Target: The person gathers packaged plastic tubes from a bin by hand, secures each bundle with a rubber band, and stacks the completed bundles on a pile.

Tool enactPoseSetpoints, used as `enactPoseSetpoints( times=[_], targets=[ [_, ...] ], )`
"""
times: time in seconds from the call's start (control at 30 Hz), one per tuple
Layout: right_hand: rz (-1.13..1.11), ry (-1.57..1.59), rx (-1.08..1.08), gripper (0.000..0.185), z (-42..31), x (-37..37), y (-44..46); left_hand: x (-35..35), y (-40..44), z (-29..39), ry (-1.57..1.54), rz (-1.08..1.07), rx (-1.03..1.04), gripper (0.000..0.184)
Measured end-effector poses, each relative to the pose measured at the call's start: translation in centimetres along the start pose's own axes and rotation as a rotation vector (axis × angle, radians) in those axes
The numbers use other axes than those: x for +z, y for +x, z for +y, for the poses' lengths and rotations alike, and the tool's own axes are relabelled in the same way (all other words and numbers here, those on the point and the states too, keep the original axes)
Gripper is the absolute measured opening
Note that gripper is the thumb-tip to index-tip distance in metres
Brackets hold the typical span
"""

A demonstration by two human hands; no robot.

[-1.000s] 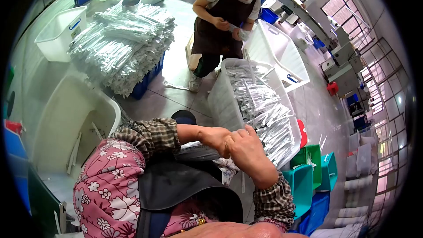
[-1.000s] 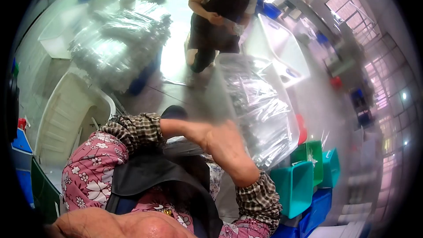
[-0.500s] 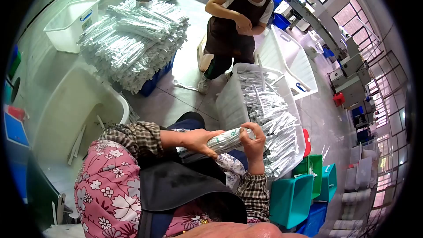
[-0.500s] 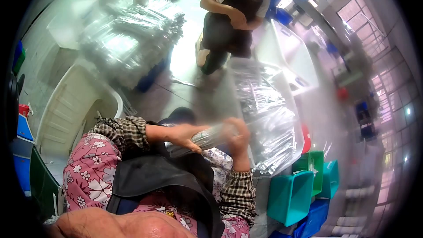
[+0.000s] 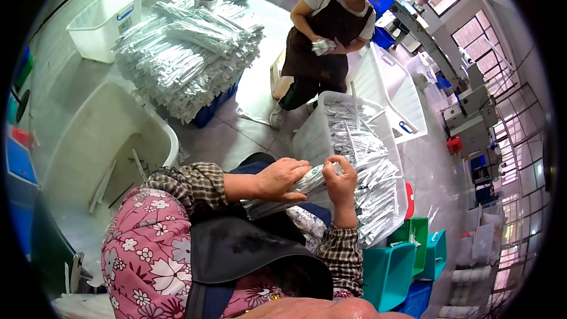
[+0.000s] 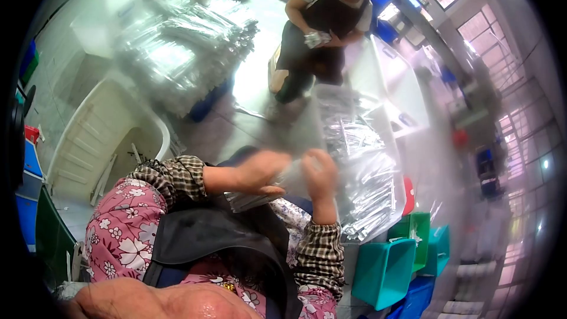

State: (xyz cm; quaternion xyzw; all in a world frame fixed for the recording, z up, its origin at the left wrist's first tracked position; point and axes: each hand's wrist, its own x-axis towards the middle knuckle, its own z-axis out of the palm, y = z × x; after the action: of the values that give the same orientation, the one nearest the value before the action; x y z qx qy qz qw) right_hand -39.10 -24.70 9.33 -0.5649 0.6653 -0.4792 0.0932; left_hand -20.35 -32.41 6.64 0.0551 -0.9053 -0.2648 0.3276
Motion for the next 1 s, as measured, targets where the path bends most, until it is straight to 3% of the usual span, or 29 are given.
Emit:
enactPoseSetpoints(
  times=[0.1, 0.2, 0.23, 0.33, 0.37, 0.47, 0.6, 0.73, 0.77, 0.87, 0.93, 0.97, 1.0],
  targets=[
    [0.011, -0.002, -0.060, 0.012, -0.6, 1.0, 0.4, 0.6, 0.1, -0.5, -0.243, 0.058, -0.103, 0.058],
    [0.023, 0.009, -0.092, 0.011, -2.0, 1.1, 0.7, 0.4, 0.6, 0.9, -1.002, 0.217, -0.440, 0.046],
    [0.010, 0.027, -0.053, 0.011, -1.9, 1.1, 0.7, 0.9, 0.7, 0.4, -1.138, 0.240, -0.495, 0.037],
    [-0.012, 0.069, 0.043, 0.010, -0.4, 1.2, 0.7, 1.5, 0.1, -0.6, -1.584, 0.320, -0.662, 0.032],
    [-0.012, 0.077, 0.064, 0.010, 0.2, 1.2, 0.7, 1.3, -0.1, -1.0, -1.626, 0.242, -0.680, 0.021],
    [-0.023, 0.083, 0.108, 0.009, 1.6, 1.0, 0.6, 1.4, -1.7, -2.9, -0.820, 0.061, -0.467, 0.014],
    [-0.017, 0.063, 0.147, 0.008, 4.5, -0.2, 0.2, 3.4, -4.0, -4.8, -0.392, -0.071, -0.264, 0.018],
    [0.001, 0.063, 0.154, 0.007, 6.3, -0.4, 0.1, 3.7, -4.2, -4.9, -0.298, -0.025, -0.115, 0.020],
    [-0.003, 0.048, 0.151, 0.007, 3.9, 1.3, -0.1, 1.2, -5.7, -4.5, -0.328, -0.031, -0.200, 0.023],
    [-0.019, -0.036, 0.139, 0.007, 3.1, 2.2, 0.0, 0.0, -4.6, -2.2, -0.490, 0.019, -0.517, 0.054],
    [-0.095, -0.047, 0.211, 0.018, 2.4, 2.6, 0.4, 1.5, -4.5, -3.1, -0.429, 0.006, -0.399, 0.083],
    [-0.108, -0.059, 0.188, 0.018, 1.6, 2.7, 0.6, 2.1, -4.1, -3.6, -0.370, -0.156, -0.278, 0.090],
    [-0.119, -0.071, 0.166, 0.018, 0.3, 2.9, 1.1, 1.9, -3.9, -2.5, -0.545, -0.242, -0.462, 0.082]
  ],
)
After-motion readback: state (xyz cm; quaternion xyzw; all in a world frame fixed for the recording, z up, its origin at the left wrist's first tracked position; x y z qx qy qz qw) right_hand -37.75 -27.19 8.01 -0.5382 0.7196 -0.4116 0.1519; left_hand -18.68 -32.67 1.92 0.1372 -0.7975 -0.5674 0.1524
